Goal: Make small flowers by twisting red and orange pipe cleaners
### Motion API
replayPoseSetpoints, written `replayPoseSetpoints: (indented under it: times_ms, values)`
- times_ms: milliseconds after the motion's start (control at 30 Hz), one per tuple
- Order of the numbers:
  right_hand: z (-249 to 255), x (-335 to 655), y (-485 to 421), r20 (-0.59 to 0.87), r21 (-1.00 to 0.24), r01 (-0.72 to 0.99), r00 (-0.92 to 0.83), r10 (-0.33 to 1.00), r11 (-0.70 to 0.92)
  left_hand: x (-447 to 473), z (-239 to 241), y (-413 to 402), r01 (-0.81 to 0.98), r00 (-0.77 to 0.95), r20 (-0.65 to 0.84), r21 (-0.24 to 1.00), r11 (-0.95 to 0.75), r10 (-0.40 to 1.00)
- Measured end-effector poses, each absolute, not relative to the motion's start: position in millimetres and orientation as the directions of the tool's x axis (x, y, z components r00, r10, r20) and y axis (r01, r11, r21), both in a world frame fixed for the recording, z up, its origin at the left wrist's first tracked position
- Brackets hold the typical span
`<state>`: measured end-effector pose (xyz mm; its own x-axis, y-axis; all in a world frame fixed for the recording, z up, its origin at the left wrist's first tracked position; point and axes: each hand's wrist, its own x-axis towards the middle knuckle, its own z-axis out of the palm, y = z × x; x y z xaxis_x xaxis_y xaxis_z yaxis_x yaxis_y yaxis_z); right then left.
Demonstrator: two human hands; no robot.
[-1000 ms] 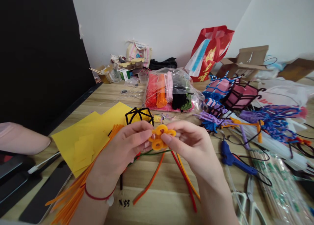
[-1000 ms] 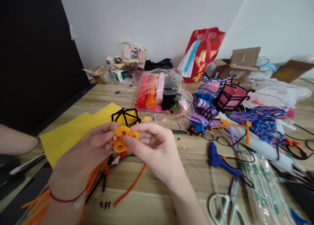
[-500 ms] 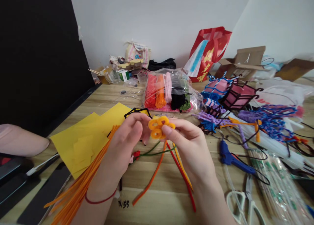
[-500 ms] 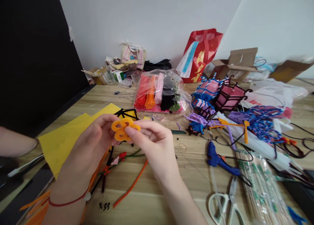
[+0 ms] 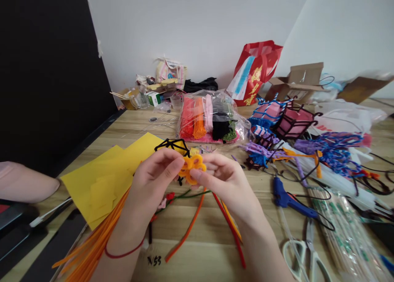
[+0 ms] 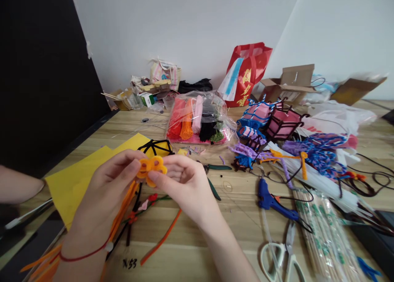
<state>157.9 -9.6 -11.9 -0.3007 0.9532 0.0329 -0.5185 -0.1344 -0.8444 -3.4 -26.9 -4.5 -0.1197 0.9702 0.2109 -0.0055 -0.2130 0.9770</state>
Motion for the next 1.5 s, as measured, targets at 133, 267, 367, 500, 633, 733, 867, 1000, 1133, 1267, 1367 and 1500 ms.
replayPoseSetpoints:
  times_ms: [133, 267, 367, 500, 633, 733, 867, 1000, 1133, 1267, 1367, 1500]
  values:
    - [-8.5, 161.9, -9.3, 0.048, -0.882, -0.464, -0.265, 0.963, -0.083, -6.2, -5.4, -25.9, -0.019, -0.097, 0.236, 0.971, -0.239, 0.967]
    - [-10.8, 162.8, -9.3, 0.087, -0.885, -0.465, -0.22, 0.972, -0.026, -8.8, -6.7, -25.6, 0.068, -0.054, 0.289, 0.956, -0.285, 0.956]
    - [-13.6, 158.2, -10.3, 0.115, -0.837, -0.548, -0.177, 0.977, 0.0, -4.8, -8.0, -25.6, 0.126, -0.097, 0.395, 0.915, -0.383, 0.913]
    - [-11.8, 150.4, -14.0, 0.129, -0.799, -0.6, -0.102, 0.986, 0.043, 5.7, -12.4, -30.2, 0.284, -0.148, 0.6, 0.787, -0.547, 0.786]
    - [-10.7, 142.3, -19.8, 0.18, -0.808, -0.568, 0.018, 0.984, 0.158, 12.4, -18.2, -37.5, 0.42, -0.208, 0.68, 0.711, -0.564, 0.703]
    - [-13.7, 135.4, -22.1, 0.198, -0.81, -0.539, 0.121, 0.973, 0.232, 15.0, -18.7, -39.2, 0.436, -0.229, 0.675, 0.715, -0.546, 0.701]
    - [-14.9, 132.3, -20.7, 0.195, -0.827, -0.498, 0.184, 0.963, 0.262, 15.4, -13.1, -35.7, 0.363, -0.263, 0.58, 0.8, -0.478, 0.771]
    - [-9.2, 140.5, -18.5, 0.176, -0.863, -0.48, 0.011, 0.984, 0.159, 8.2, -8.0, -31.5, 0.166, -0.289, 0.406, 0.913, -0.372, 0.867]
    - [-6.3, 150.9, -17.0, 0.159, -0.892, -0.443, -0.125, 0.979, 0.088, -0.7, -8.1, -28.7, 0.099, -0.295, 0.365, 0.931, -0.351, 0.883]
    - [-8.1, 157.6, -14.4, 0.136, -0.913, -0.407, -0.215, 0.967, 0.037, -1.6, -6.3, -28.4, 0.059, -0.264, 0.37, 0.928, -0.368, 0.891]
    - [-8.9, 160.0, -12.9, 0.12, -0.899, -0.438, -0.241, 0.963, 0.002, 0.1, -4.5, -29.9, 0.043, -0.261, 0.374, 0.926, -0.376, 0.89]
    - [-7.5, 160.3, -12.5, 0.087, -0.875, -0.483, -0.209, 0.974, -0.026, 0.0, -3.6, -31.8, 0.034, -0.208, 0.424, 0.904, -0.426, 0.882]
